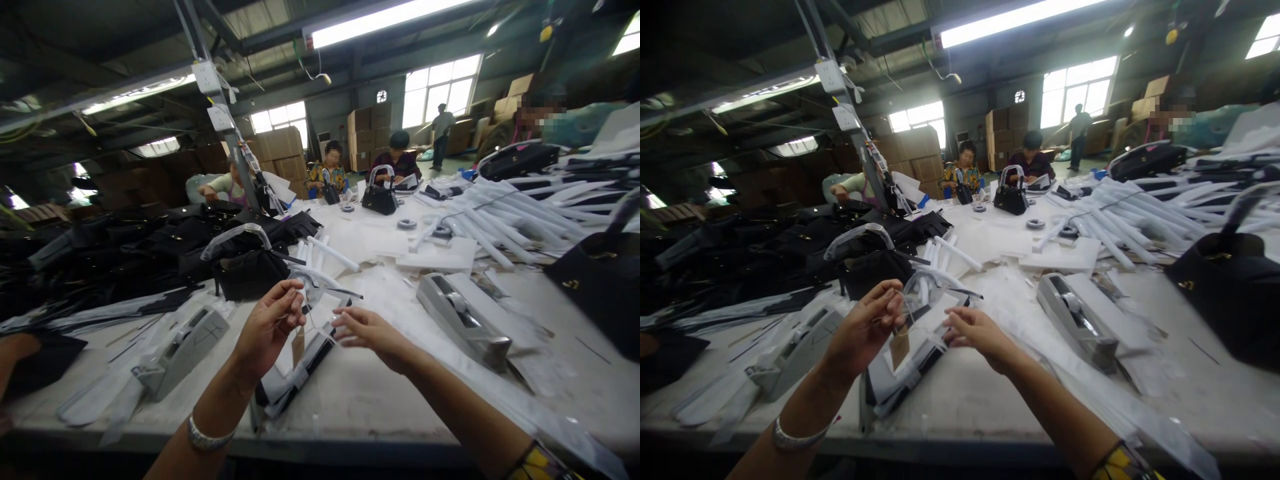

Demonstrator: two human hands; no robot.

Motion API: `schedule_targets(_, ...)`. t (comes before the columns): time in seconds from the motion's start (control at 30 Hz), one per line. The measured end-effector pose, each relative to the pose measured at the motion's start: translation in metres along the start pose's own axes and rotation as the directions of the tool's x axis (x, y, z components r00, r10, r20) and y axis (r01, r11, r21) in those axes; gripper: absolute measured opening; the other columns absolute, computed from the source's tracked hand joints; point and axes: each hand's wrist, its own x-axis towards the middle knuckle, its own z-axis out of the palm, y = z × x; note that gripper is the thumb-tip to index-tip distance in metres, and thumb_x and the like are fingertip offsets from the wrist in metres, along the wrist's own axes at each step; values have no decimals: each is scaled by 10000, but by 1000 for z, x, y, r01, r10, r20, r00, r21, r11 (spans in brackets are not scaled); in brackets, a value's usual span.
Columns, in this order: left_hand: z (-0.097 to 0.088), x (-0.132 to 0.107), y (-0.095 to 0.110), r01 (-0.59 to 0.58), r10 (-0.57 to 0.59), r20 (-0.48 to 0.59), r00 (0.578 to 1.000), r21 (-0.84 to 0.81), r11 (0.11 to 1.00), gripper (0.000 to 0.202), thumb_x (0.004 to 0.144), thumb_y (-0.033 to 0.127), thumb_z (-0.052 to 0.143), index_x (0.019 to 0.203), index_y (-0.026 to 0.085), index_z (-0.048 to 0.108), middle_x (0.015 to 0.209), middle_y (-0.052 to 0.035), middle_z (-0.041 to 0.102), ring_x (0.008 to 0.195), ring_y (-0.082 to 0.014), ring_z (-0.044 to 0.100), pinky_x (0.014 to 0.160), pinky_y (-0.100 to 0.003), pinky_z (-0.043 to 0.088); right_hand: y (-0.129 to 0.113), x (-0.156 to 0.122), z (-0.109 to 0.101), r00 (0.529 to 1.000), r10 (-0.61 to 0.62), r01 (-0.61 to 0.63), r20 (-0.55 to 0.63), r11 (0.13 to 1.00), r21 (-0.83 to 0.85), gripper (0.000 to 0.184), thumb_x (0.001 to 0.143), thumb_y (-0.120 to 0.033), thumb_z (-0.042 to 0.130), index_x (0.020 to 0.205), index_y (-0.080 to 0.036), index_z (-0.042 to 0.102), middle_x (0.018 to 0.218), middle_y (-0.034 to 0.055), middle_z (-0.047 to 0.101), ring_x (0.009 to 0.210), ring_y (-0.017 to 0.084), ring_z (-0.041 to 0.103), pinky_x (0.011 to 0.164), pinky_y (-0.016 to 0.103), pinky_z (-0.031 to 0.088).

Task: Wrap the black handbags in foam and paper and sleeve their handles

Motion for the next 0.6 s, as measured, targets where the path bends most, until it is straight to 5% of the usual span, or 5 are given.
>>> schedule_targets(0.1, 0, 4, 5, 24, -24, 14, 1000, 16, 1000, 135, 862, 208, 715, 986, 158, 689, 694, 46, 524, 538, -25, 471, 598, -171, 506, -8, -1, 7, 927, -362, 325, -97, 905, -276, 422, 928, -525, 614, 1185, -197, 674, 1203, 105, 676, 1139, 246, 615, 1047, 431, 457)
schedule_targets(0.2, 2, 8, 9, 40, -40, 33, 999, 13, 999, 139, 867, 205, 706, 997, 157, 687, 703, 40, 526, 541, -26, 469, 576, -158, 500, -17, -3, 21, 860, -503, 491, 82, 773, -401, 462, 903, -448, 674, 1318, -257, 609, 1374, 87, 591, 1293, 279, 518, 1115, 475, 392)
schedule_targets(0.37, 7, 12, 12, 77, -76, 74, 994, -7, 997, 164, 855, 214, 719, 1004, 157, 680, 698, 44, 503, 506, -16, 421, 429, -98, 381, -17, 9, 38, 845, -468, 528, 259, 808, -261, 529, 882, -384, 710, 1380, -282, 562, 1417, 73, 563, 1327, 263, 497, 1113, 457, 391)
schedule_targets(0.53, 6, 10, 12, 137, -135, 104, 985, -8, 991, 173, 852, 249, 728, 995, 170, 671, 663, 63, 483, 412, 19, 280, 362, -81, 240, -11, 19, 36, 911, -336, 363, 241, 928, -79, 292, 833, -416, 761, 1014, -187, 758, 1016, 54, 738, 970, 212, 672, 930, 345, 481)
schedule_targets(0.6, 4, 8, 13, 132, -129, 86, 988, -30, 991, 172, 846, 260, 736, 977, 173, 666, 609, 80, 434, 404, 15, 247, 372, -83, 233, -11, 16, 34, 940, -272, 286, 208, 957, -41, 364, 801, -431, 787, 1062, -181, 739, 862, 25, 723, 792, 174, 666, 782, 300, 494)
